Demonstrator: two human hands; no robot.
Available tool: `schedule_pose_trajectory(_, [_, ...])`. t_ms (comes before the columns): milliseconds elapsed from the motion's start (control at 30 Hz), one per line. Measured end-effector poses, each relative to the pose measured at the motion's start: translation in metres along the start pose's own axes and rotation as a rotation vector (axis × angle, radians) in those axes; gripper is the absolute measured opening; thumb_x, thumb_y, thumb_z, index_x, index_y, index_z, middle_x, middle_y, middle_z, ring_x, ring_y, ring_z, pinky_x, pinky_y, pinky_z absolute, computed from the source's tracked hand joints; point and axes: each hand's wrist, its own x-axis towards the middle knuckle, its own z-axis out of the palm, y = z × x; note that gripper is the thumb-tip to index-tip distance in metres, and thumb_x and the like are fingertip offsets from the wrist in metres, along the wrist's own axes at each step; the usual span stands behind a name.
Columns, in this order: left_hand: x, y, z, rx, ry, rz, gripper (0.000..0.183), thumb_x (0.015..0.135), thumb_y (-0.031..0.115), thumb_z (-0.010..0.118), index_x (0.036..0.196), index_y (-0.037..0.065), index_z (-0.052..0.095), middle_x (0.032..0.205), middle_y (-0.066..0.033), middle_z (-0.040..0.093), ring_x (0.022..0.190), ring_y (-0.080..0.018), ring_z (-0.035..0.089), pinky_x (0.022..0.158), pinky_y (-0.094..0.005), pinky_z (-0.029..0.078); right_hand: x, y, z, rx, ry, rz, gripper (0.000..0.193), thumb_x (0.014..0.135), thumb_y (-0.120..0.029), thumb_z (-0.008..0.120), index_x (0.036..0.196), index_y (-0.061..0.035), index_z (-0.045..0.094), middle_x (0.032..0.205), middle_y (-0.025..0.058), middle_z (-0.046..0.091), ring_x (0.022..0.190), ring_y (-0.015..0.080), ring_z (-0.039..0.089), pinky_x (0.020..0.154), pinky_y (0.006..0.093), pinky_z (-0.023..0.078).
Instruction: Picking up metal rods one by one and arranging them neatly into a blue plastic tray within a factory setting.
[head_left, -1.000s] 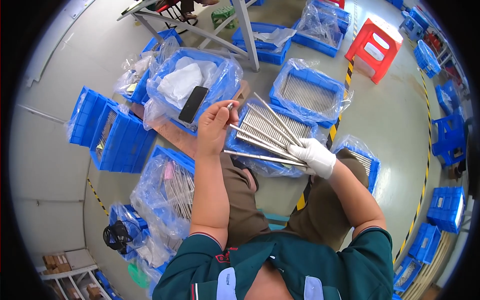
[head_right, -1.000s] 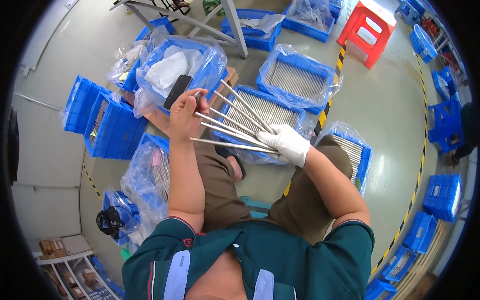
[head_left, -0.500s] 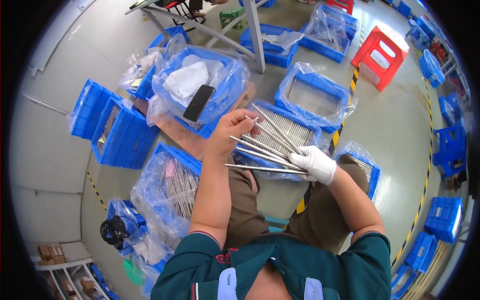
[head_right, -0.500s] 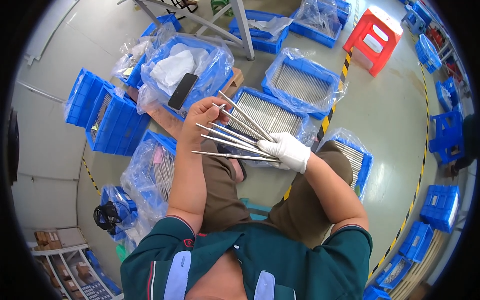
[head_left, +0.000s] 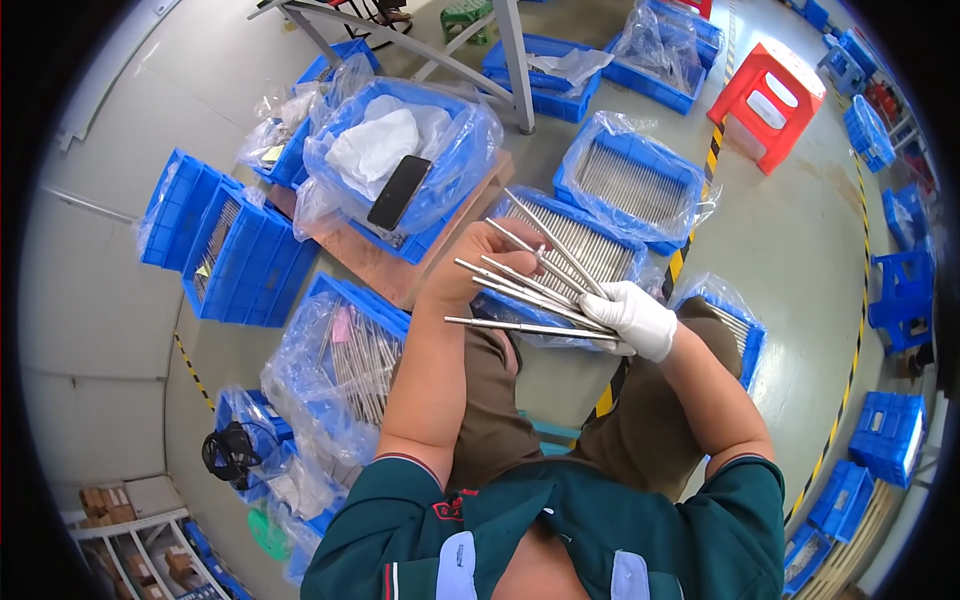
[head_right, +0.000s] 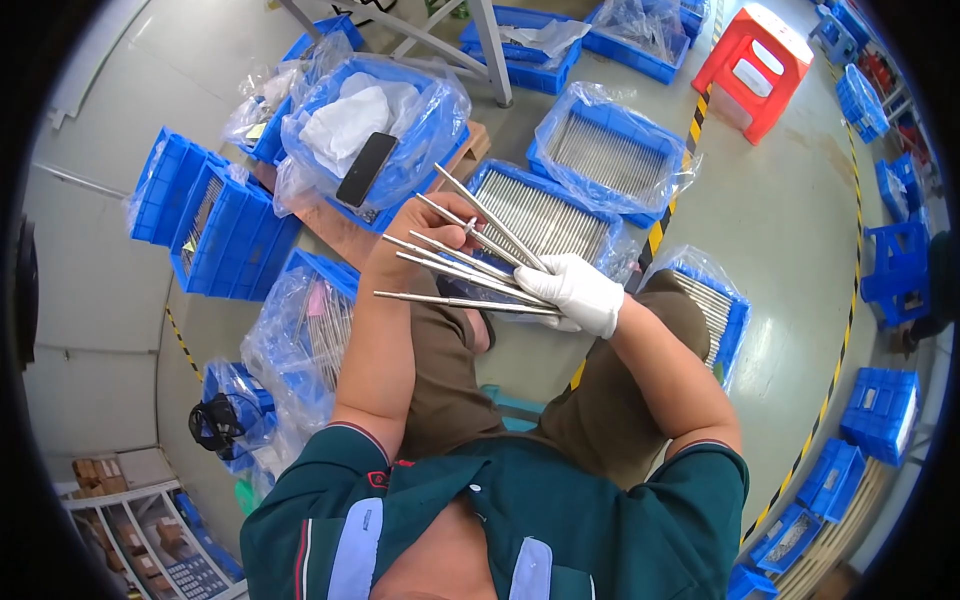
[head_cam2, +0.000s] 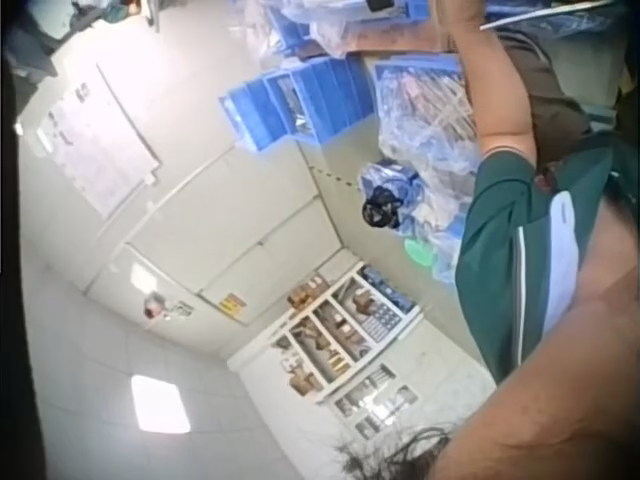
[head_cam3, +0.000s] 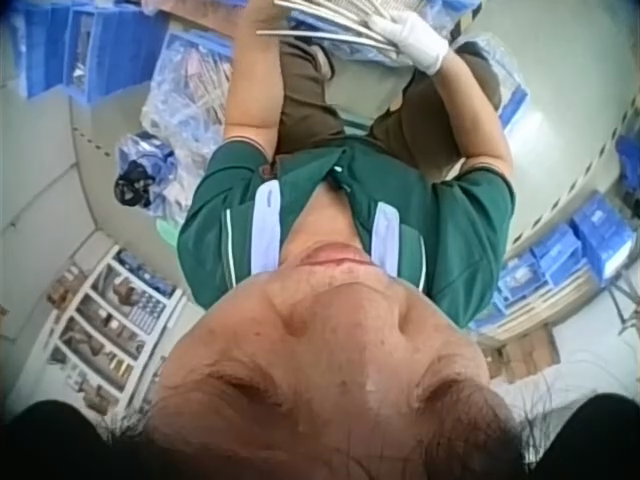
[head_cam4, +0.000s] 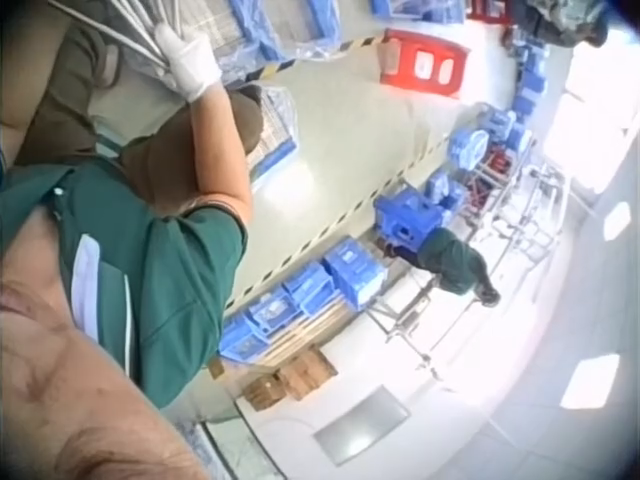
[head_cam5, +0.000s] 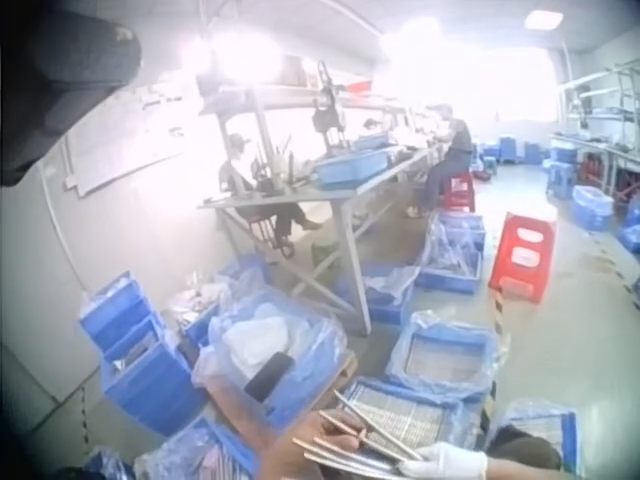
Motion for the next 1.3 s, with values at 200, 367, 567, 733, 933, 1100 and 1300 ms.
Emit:
schedule_pose_trajectory(200, [0.004,-0.003,0.007,-0.002,-0.023,-0.014,0.031,0.076,0.008,0.071,0.103,-0.003,0.06,0.088,-0.0099,0.065,0.078,-0.0151,0.063,0.069,-0.0252,0.051,0.001,0.002,0.0,-0.001,-0.005,-0.008,0.038,0.087,-0.044,0.057,0.081,-0.0075,0.061,0.055,-0.0009,0.049,0.042,0.0049,0.04,0.038,0.0195,0.027])
schedule_pose_trajectory(367, [0.0,-0.002,0.015,0.194,0.171,0.0,0.024,0.077,0.007,0.068,0.098,-0.003,0.061,0.082,-0.0071,0.063,0.074,-0.0124,0.06,0.065,-0.0229,0.047,-0.002,-0.001,-0.002,0.043,-0.023,0.021,0.036,0.088,-0.043,0.057,0.081,-0.0076,0.061,0.054,-0.0012,0.049,0.041,0.0046,0.039,0.037,0.0195,0.027])
schedule_pose_trajectory(567, [-0.009,0.018,-0.019,0.024,0.229,0.388,0.023,0.088,0.012,0.056,0.102,-0.006,0.06,0.075,-0.0058,0.058,0.068,-0.0104,0.053,0.064,-0.0222,0.043,-0.007,0.003,-0.005,0.07,-0.122,0.097,0.032,0.089,-0.038,0.058,0.082,-0.007,0.061,0.055,-0.0013,0.048,0.043,0.0053,0.04,0.038,0.0193,0.027])
schedule_pose_trajectory(733, [-0.004,0.009,-0.016,-0.003,0.108,0.288,0.03,0.086,0.018,0.062,0.106,-0.003,0.061,0.078,-0.0031,0.062,0.07,-0.0082,0.057,0.066,-0.0203,0.045,-0.007,0.008,-0.005,0.083,-0.155,0.126,0.031,0.087,-0.038,0.06,0.088,-0.0066,0.064,0.058,-0.0029,0.05,0.044,0.0044,0.041,0.039,0.0187,0.028])
schedule_pose_trajectory(933, [0.0,0.004,-0.017,0.027,0.009,0.124,0.047,0.08,0.03,0.068,0.11,-0.005,0.059,0.085,-0.0058,0.062,0.072,-0.0121,0.059,0.067,-0.025,0.048,-0.006,0.006,-0.004,0.15,-0.19,0.132,0.032,0.087,-0.037,0.06,0.09,-0.0061,0.064,0.059,-0.0032,0.051,0.044,0.004,0.041,0.038,0.0185,0.028])
schedule_pose_trajectory(1100, [0.001,0.005,-0.021,-0.042,-0.047,0.11,0.051,0.076,0.029,0.073,0.112,-0.005,0.058,0.086,-0.0064,0.062,0.074,-0.0135,0.06,0.066,-0.0246,0.049,-0.004,0.007,-0.002,0.24,-0.274,0.113,0.032,0.088,-0.037,0.059,0.087,-0.0053,0.062,0.056,-0.0008,0.049,0.041,0.0056,0.039,0.036,0.0201,0.026])
schedule_pose_trajectory(1300, [0.011,-0.011,0.002,-0.082,-0.143,-0.006,0.044,0.079,0.02,0.07,0.115,-0.001,0.058,0.09,-0.0053,0.065,0.082,-0.0108,0.061,0.072,-0.0218,0.049,-0.004,0.003,0.0,0.28,-0.323,0.115,0.037,0.088,-0.043,0.056,0.08,-0.0065,0.059,0.052,0.0007,0.046,0.038,0.0068,0.037,0.035,0.0211,0.024])
